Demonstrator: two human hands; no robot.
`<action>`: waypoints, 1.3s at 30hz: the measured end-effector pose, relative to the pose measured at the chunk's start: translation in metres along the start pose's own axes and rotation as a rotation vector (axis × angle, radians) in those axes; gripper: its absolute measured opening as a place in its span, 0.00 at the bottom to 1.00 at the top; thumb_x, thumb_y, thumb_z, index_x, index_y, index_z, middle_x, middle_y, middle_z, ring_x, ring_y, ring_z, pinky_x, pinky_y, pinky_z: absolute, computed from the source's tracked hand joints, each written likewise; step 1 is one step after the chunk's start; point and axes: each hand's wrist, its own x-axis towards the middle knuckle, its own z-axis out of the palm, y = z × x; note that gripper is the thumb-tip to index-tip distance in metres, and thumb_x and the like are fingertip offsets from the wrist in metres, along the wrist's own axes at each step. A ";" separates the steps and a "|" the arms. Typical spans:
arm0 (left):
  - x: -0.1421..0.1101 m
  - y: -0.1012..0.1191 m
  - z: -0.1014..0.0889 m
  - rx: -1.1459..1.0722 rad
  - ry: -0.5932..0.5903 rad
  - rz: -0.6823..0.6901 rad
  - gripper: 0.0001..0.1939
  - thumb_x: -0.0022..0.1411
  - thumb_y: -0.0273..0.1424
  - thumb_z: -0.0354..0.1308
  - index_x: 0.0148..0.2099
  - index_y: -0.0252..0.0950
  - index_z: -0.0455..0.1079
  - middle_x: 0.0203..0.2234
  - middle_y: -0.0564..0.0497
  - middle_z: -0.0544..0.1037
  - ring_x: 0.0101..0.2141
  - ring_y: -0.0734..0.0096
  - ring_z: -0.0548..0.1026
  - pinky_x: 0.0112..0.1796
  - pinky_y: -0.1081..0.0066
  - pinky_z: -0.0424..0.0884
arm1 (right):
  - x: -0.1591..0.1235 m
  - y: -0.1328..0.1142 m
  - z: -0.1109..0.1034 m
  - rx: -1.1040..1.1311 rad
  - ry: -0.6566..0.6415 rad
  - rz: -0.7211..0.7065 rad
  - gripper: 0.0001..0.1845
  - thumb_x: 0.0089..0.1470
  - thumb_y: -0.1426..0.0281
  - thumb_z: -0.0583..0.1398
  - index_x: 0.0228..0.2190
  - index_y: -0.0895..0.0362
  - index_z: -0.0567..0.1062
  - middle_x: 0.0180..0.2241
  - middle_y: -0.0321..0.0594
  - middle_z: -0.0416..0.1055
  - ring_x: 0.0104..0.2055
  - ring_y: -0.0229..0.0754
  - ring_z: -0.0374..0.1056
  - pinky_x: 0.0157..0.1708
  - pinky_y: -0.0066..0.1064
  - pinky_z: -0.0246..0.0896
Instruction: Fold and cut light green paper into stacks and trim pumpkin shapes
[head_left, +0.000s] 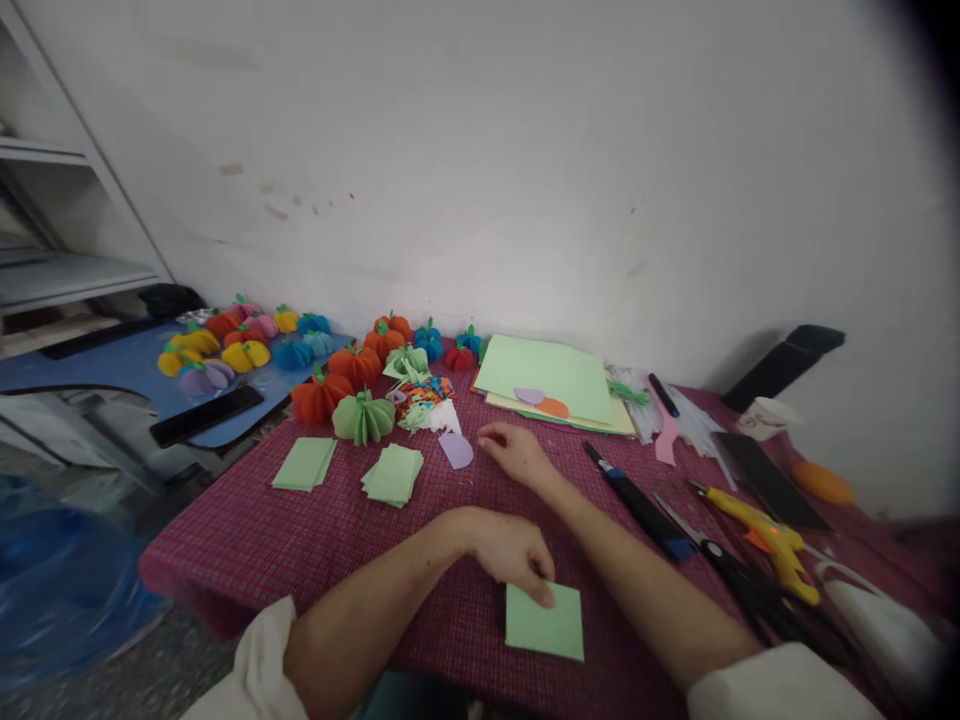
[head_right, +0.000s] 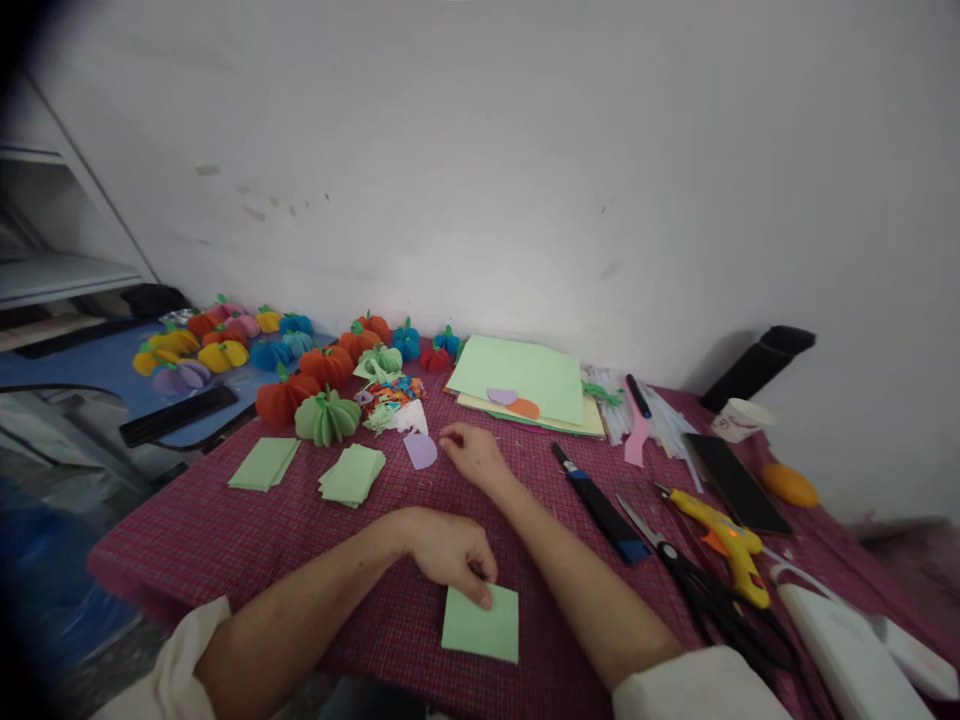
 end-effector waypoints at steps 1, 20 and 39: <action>0.000 0.000 0.000 0.005 -0.007 -0.004 0.08 0.51 0.32 0.53 0.25 0.35 0.69 0.15 0.57 0.69 0.17 0.78 0.64 0.21 0.77 0.58 | 0.006 -0.001 0.001 -0.020 -0.001 0.063 0.15 0.50 0.63 0.51 0.36 0.56 0.71 0.34 0.39 0.72 0.33 0.38 0.66 0.33 0.28 0.58; -0.002 0.000 -0.002 0.026 -0.059 -0.044 0.12 0.53 0.37 0.51 0.26 0.33 0.65 0.16 0.57 0.65 0.16 0.80 0.61 0.19 0.77 0.57 | 0.051 -0.023 0.022 -0.151 -0.294 0.193 0.10 0.32 0.67 0.63 0.23 0.57 0.75 0.25 0.38 0.72 0.28 0.39 0.66 0.24 0.25 0.53; 0.008 -0.014 -0.013 -0.676 1.110 -0.053 0.17 0.50 0.41 0.52 0.28 0.30 0.68 0.18 0.54 0.66 0.20 0.79 0.61 0.22 0.77 0.56 | -0.086 0.012 -0.092 0.942 0.316 0.341 0.13 0.40 0.62 0.61 0.28 0.59 0.71 0.19 0.32 0.62 0.18 0.28 0.52 0.16 0.21 0.43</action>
